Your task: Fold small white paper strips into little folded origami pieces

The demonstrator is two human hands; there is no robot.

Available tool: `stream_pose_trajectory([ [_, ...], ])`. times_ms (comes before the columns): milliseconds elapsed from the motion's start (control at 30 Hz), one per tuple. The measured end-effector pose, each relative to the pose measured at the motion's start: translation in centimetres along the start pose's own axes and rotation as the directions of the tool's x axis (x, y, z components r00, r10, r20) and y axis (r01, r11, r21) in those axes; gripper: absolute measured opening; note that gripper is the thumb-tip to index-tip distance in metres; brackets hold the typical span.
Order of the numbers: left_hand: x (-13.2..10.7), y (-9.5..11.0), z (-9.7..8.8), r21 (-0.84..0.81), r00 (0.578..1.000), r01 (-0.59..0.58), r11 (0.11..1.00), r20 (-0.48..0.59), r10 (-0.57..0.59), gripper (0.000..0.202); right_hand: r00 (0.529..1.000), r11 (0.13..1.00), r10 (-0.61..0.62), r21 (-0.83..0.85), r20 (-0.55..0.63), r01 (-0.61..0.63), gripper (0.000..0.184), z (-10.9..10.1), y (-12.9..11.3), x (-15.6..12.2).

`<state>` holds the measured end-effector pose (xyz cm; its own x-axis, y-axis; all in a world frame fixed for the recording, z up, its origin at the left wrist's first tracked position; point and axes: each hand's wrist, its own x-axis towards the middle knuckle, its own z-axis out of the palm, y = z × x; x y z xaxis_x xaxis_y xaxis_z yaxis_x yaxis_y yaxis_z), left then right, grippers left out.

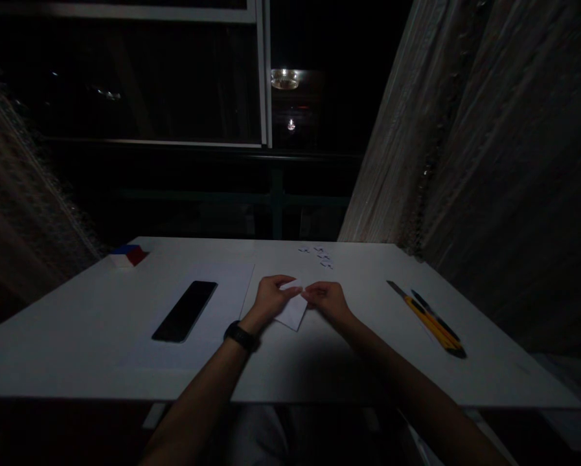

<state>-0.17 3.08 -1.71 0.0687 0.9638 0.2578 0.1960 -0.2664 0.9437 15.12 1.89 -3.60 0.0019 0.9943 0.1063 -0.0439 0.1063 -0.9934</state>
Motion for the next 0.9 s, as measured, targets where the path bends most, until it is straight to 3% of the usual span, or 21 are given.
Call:
stream_pose_trajectory([
  [133,-0.1,0.4,-0.2,-0.025,0.999,-0.018,1.000,0.027,0.019,0.030,0.998,0.999,-0.031,-0.002,0.060,0.032,0.030,-0.4,-0.3,0.1],
  [300,-0.6,0.7,-0.3,-0.100,0.984,-0.022,0.995,0.176,0.039,0.043,0.988,0.985,-0.144,-0.089,0.061,0.149,0.025,-0.4,-1.1,0.0],
  [433,-0.7,0.4,-0.3,-0.087,0.970,-0.043,0.995,0.236,0.063,0.040,0.990,0.977,-0.112,-0.173,0.084,0.125,0.025,-0.3,-0.9,0.1],
  [733,-0.5,-0.4,-0.2,0.002,0.957,-0.110,0.994,0.269,0.105,0.036,0.984,0.991,-0.051,-0.110,0.170,0.070,0.026,-0.6,-0.9,0.2],
  [900,-0.6,-0.5,-0.1,0.094,0.956,-0.178,0.980,0.254,0.149,0.034,0.991,0.984,0.007,-0.177,0.131,0.017,0.023,-0.5,-0.5,0.3],
])
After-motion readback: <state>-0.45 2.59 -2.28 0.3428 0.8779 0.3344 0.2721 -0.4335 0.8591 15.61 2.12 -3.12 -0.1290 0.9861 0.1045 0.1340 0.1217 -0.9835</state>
